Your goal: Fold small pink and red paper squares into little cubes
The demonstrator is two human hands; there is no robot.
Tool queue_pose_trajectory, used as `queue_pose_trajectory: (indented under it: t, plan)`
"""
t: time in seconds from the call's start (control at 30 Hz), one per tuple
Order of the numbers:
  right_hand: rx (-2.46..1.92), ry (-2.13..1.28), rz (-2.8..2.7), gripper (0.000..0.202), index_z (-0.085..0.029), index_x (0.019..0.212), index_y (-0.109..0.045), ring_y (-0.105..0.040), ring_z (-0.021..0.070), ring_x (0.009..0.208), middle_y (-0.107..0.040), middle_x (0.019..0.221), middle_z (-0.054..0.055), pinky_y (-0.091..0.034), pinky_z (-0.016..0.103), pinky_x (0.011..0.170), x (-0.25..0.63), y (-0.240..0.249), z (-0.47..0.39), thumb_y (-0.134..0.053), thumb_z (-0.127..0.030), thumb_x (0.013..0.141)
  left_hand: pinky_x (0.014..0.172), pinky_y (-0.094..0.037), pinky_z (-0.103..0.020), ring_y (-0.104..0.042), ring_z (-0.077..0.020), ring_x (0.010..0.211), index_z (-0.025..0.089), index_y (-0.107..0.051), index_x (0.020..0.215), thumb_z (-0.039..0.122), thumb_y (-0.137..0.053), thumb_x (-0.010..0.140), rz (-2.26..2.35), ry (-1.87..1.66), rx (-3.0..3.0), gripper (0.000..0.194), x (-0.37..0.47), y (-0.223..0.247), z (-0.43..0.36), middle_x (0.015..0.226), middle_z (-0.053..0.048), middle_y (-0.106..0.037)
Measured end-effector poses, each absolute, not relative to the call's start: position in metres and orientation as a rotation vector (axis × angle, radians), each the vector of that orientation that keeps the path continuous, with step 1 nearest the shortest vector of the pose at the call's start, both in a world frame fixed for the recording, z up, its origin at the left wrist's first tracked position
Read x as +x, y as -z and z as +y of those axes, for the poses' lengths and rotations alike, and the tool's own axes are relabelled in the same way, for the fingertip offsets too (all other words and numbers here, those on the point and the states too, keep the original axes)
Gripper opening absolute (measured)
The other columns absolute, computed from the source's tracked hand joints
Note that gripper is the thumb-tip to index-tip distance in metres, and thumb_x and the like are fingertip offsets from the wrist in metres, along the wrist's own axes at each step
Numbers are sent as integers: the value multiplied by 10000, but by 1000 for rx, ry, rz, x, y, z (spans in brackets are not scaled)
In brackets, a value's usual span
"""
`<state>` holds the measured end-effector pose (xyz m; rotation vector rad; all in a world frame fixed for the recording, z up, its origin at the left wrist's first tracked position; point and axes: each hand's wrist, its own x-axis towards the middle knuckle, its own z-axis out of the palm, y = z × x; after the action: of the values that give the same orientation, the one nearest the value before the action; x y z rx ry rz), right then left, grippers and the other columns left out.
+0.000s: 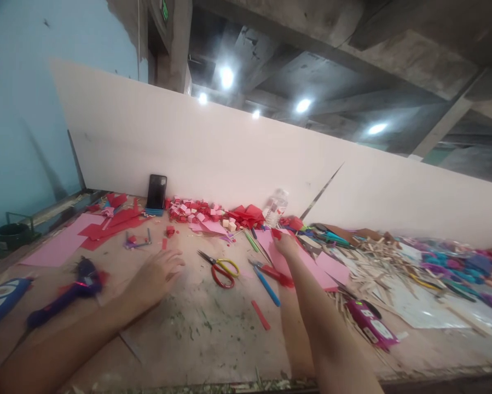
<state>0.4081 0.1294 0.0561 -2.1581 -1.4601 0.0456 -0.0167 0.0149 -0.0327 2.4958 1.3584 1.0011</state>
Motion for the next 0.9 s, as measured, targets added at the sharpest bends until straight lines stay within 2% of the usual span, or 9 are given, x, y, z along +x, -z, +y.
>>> queue_pose_trajectory:
  t: [0.27,0.33,0.4,0.5,0.57,0.7,0.8,0.9]
  plan:
    - [-1813,-211,-1599,325,-174,1262,-642,-670,246,1070,-649,1293,100,-584,434,890,340,-68,115,-642,-348,987,1064,-481,-490,-611,-264,1228,239,-704,1146,228,-541,971,1293,-1033,2533,240,-15,28,8,1311,-81,-680]
    - [-1663,-334,-1713,286,-143,1170,-723,-720,233,928,-750,1118,110,-594,369,820,303,-58,97,-527,-270,1006,1072,-482,-499,-604,-270,1245,249,-672,1232,228,-535,974,1278,-1035,2545,293,-14,24,4,1356,-87,-654]
    - [-1518,-440,-1821,274,-150,1088,-771,-733,224,833,-786,995,96,-592,344,772,265,-45,74,-547,-225,949,1099,-469,-509,-571,-280,1299,262,-582,1374,231,-541,970,1262,-1057,2561,407,-14,22,1,1443,-98,-591]
    - [-1332,-533,-1954,209,-196,950,-809,-728,215,873,-803,1005,62,-564,325,832,218,-28,40,-624,-160,861,1131,-451,-511,-490,-302,1390,244,-467,1482,262,-584,951,1259,-1125,2585,544,-15,19,-1,1533,-129,-490]
    - [-1254,-577,-1999,222,-210,924,-810,-724,201,860,-807,979,47,-552,304,816,198,-20,23,-614,-132,856,1141,-439,-523,-458,-320,1415,228,-534,1414,278,-602,943,1265,-1123,2622,478,-16,18,-2,1545,-135,-471]
    - [-1216,-618,-2002,224,-185,934,-790,-710,200,865,-791,961,65,-534,296,783,192,-6,8,-576,-129,900,1127,-435,-558,-491,-328,1369,245,-703,1122,243,-565,958,1262,-1003,2696,214,-16,20,-3,1515,-103,-506]
    - [-1192,-684,-1947,223,-195,1011,-774,-701,222,956,-775,1060,81,-538,325,813,200,-1,4,-578,-146,917,1097,-459,-546,-549,-309,1291,241,-730,985,174,-532,949,1255,-923,2695,211,-17,26,-2,1444,-96,-560]
    - [-1178,-811,-1825,255,-220,1114,-759,-699,220,970,-759,1127,75,-545,353,845,205,1,2,-591,-186,924,1065,-479,-539,-572,-311,1251,245,-733,1017,185,-547,944,1241,-932,2717,209,-20,35,1,1423,-110,-562]
